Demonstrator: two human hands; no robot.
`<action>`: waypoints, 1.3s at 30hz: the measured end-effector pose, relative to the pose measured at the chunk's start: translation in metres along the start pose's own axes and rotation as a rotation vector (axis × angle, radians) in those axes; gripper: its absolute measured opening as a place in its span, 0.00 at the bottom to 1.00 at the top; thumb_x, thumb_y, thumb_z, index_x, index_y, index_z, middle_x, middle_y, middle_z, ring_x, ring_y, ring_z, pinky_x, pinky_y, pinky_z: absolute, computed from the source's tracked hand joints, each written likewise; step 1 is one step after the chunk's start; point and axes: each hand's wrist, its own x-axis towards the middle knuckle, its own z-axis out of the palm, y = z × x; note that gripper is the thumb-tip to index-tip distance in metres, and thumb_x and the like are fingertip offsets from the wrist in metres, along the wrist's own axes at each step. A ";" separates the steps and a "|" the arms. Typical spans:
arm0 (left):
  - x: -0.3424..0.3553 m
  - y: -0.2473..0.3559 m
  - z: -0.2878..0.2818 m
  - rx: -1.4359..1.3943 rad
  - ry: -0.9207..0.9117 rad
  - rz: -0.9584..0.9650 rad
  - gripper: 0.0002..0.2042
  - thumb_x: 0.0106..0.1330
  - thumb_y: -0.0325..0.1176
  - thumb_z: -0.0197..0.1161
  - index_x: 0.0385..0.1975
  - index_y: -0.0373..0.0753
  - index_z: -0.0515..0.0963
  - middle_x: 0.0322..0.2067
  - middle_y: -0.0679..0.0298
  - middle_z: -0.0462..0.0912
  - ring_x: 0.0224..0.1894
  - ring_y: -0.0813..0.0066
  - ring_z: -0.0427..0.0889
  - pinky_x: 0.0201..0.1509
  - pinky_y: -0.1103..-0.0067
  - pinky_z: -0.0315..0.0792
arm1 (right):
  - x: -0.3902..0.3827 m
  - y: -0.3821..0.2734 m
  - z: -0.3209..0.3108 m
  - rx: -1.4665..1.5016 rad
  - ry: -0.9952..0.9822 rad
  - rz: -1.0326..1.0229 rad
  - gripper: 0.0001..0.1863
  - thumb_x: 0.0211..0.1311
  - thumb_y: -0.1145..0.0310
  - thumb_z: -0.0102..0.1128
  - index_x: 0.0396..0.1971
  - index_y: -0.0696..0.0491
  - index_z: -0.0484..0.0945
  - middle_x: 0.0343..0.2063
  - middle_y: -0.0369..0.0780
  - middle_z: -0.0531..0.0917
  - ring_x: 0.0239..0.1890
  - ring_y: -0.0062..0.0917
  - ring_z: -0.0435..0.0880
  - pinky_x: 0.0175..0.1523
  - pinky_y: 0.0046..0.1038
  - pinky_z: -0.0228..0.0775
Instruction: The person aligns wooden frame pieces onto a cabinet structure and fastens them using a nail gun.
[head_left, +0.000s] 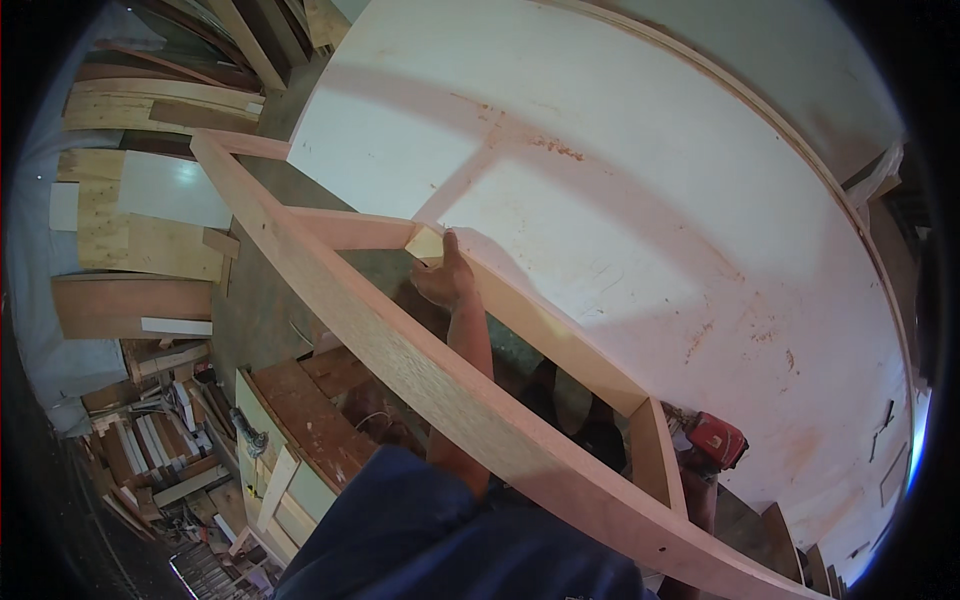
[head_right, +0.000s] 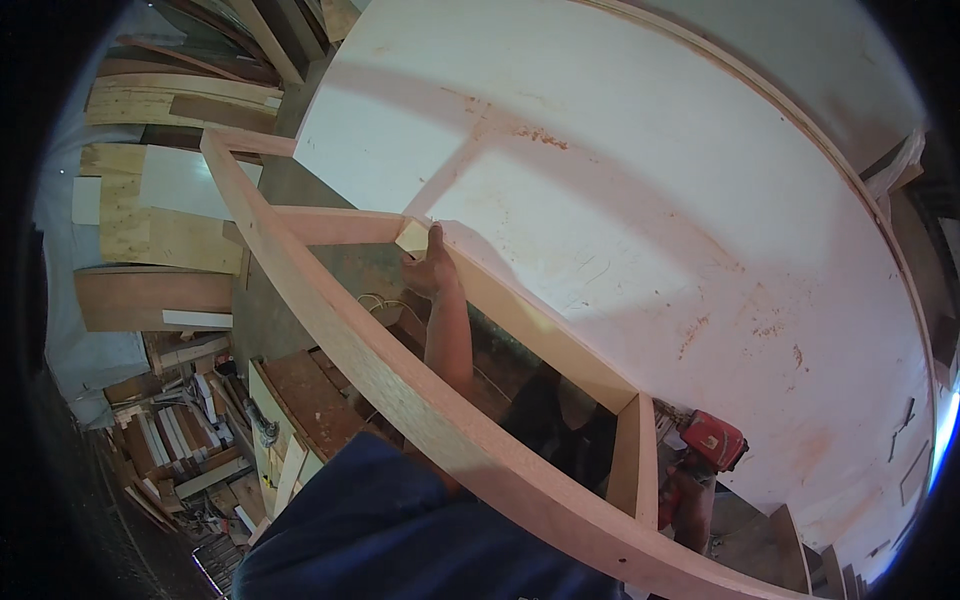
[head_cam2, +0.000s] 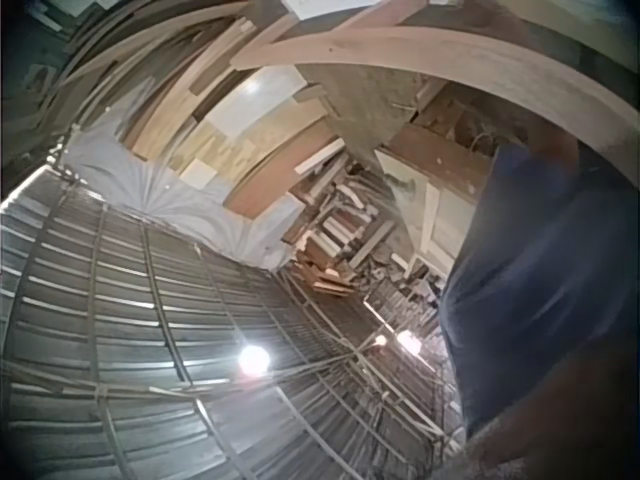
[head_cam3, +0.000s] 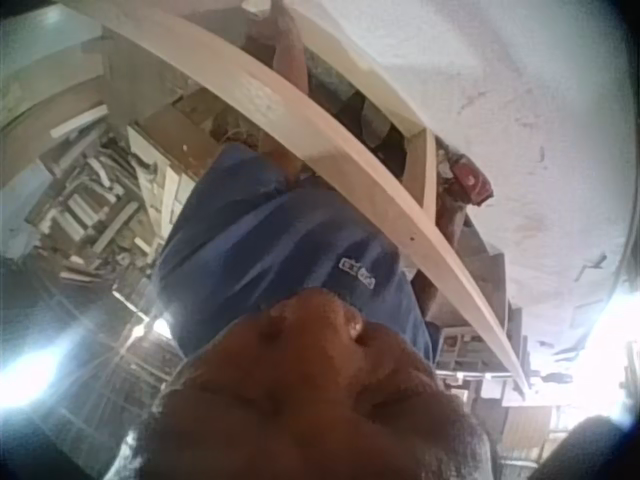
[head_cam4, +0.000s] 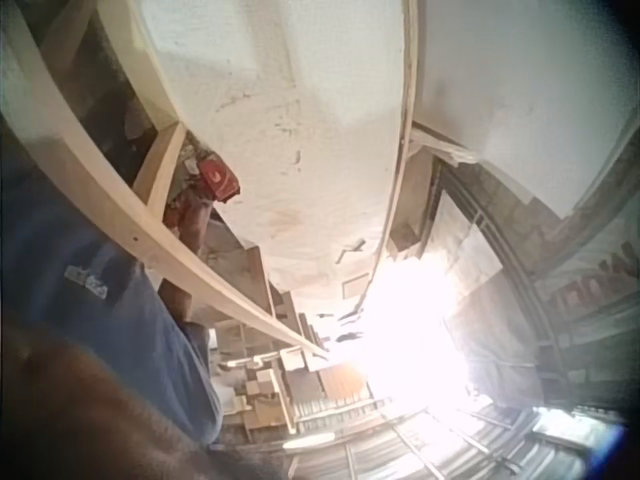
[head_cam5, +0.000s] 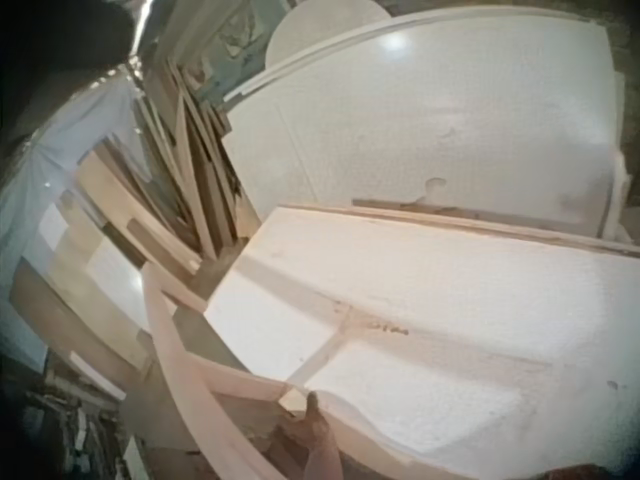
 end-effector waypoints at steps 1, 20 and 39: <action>-0.003 0.004 0.000 0.002 -0.001 0.000 0.32 0.53 0.49 0.81 0.46 0.26 0.79 0.41 0.48 0.85 0.40 0.55 0.87 0.42 0.64 0.83 | -0.001 -0.002 0.001 -0.019 0.002 -0.002 0.12 0.56 0.75 0.63 0.39 0.53 0.72 0.16 0.33 0.73 0.12 0.20 0.73 0.17 0.25 0.64; -0.005 -0.007 0.006 -0.027 -0.007 0.057 0.28 0.50 0.50 0.83 0.35 0.29 0.82 0.30 0.53 0.88 0.30 0.63 0.87 0.36 0.69 0.81 | -0.009 -0.007 0.000 -0.007 -0.006 -0.054 0.12 0.56 0.72 0.64 0.38 0.50 0.72 0.20 0.32 0.73 0.15 0.18 0.73 0.18 0.24 0.65; -0.241 0.036 -0.144 -0.592 -1.677 0.737 0.16 0.75 0.40 0.52 0.35 0.37 0.84 0.32 0.60 0.84 0.35 0.60 0.81 0.49 0.67 0.72 | -0.030 -0.023 -0.019 -0.130 0.022 0.084 0.09 0.59 0.78 0.68 0.38 0.56 0.77 0.15 0.33 0.77 0.15 0.19 0.77 0.20 0.24 0.66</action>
